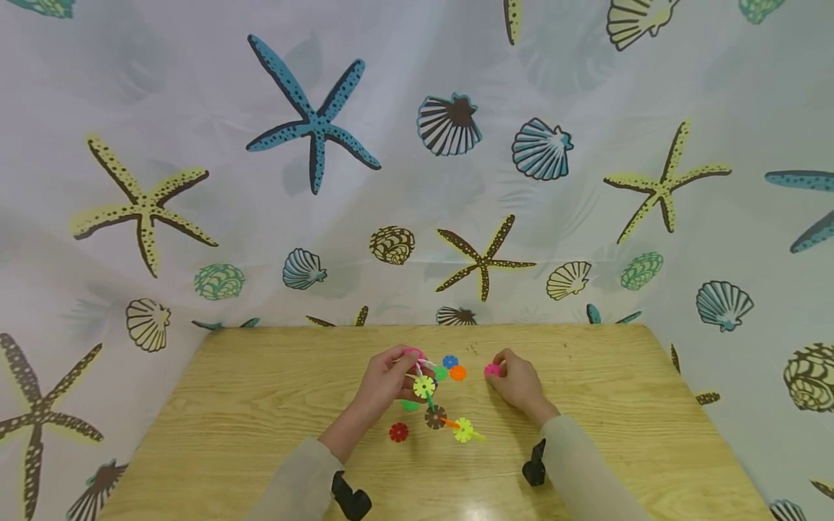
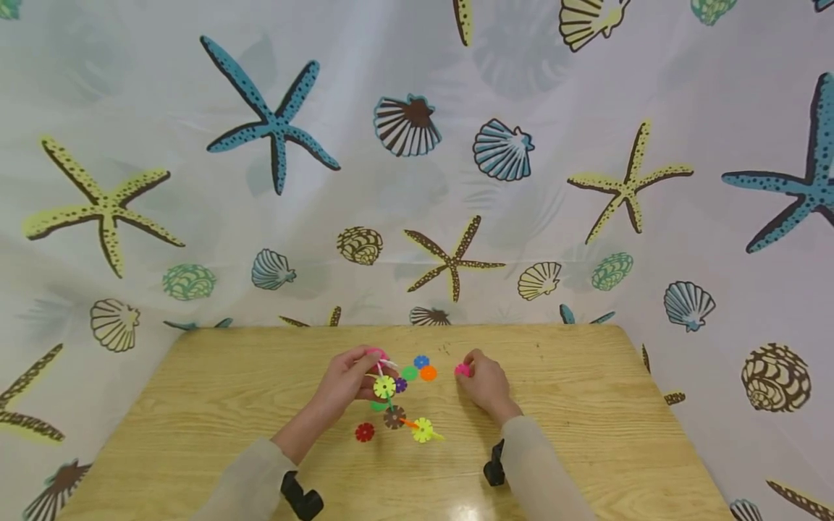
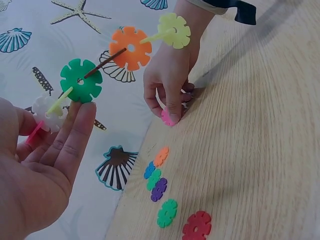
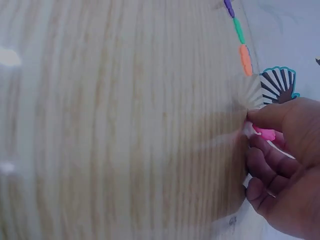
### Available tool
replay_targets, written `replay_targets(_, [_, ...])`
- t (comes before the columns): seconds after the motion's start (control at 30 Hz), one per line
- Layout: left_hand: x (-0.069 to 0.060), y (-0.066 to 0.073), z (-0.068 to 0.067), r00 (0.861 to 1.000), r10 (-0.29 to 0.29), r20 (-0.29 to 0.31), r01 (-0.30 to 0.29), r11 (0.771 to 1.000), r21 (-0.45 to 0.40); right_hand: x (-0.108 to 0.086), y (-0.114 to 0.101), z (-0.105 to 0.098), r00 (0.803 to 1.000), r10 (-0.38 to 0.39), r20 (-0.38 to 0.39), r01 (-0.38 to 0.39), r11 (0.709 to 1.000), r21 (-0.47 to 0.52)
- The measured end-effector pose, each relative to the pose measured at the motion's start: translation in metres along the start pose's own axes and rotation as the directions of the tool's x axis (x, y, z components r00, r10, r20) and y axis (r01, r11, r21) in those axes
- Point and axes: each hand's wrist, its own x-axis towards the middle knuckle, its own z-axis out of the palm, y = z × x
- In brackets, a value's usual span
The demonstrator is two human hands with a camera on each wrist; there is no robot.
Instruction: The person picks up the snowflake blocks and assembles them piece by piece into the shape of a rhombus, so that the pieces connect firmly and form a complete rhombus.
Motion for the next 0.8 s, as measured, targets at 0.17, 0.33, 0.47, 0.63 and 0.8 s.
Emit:
replay_targets(0.17, [0.000,0.000,0.000,1.000,-0.003,-0.011,0.003,1.000,-0.008,-0.003,-0.003,-0.005,0.998,0.015,0.069,-0.024,0.990,0.140])
replay_targets(0.33, [0.000,0.000,0.000,1.000,-0.008,-0.018,0.008,1.000,-0.007,-0.008,-0.010,-0.012,0.986,0.049,0.162,-0.101,0.938,0.332])
replay_targets(0.47, [0.001,0.000,0.000,1.000,-0.010,-0.020,0.010,1.000,-0.017,-0.011,-0.018,-0.018,0.988,0.048,0.145,-0.096,0.932,0.350])
replay_targets(0.63, [0.002,-0.001,0.000,1.000,-0.008,-0.010,0.008,1.000,-0.028,-0.015,-0.027,-0.025,0.993,0.017,0.121,-0.060,0.929,0.364])
replay_targets(0.8, [0.001,0.000,0.001,1.000,-0.010,-0.011,0.010,1.000,-0.022,-0.017,-0.031,-0.031,0.990,-0.089,0.111,0.038,0.918,0.396])
